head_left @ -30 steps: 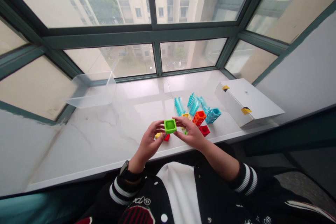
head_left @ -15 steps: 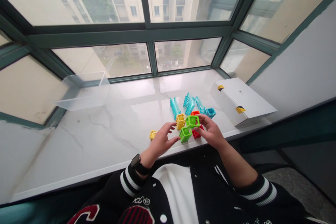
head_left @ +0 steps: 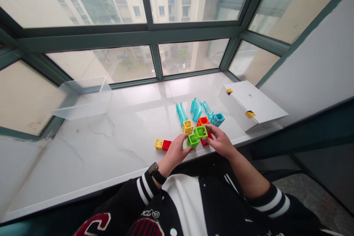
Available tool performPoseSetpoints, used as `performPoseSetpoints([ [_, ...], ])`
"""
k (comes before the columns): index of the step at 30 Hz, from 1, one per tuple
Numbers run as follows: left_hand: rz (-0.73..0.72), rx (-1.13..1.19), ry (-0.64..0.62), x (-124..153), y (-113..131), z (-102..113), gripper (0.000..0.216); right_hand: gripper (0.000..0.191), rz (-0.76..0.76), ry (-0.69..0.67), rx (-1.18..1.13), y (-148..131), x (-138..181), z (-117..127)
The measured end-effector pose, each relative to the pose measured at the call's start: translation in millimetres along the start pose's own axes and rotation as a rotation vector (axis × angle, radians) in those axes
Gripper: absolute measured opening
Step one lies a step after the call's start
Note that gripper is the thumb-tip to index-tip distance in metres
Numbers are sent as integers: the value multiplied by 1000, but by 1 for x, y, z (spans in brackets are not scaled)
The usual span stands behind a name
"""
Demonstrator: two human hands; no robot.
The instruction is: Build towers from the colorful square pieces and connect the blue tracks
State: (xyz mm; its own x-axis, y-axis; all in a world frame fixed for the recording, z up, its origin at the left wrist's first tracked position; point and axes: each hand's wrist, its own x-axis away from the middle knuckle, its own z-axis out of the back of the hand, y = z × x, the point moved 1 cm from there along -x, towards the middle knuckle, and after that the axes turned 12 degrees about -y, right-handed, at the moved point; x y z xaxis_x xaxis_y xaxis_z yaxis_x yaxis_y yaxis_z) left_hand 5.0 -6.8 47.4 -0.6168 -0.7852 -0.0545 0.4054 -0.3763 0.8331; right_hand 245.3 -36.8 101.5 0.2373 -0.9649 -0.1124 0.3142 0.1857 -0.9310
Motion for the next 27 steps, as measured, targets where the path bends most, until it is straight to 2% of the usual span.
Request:
performPoseSetpoints([
  [13, -23, 31, -16, 1, 0, 0, 42, 48, -2, -91, 122, 11, -5, -13],
  [27, -10, 13, -38, 0, 1, 0, 45, 50, 4, -102, 27, 23, -7, -14],
])
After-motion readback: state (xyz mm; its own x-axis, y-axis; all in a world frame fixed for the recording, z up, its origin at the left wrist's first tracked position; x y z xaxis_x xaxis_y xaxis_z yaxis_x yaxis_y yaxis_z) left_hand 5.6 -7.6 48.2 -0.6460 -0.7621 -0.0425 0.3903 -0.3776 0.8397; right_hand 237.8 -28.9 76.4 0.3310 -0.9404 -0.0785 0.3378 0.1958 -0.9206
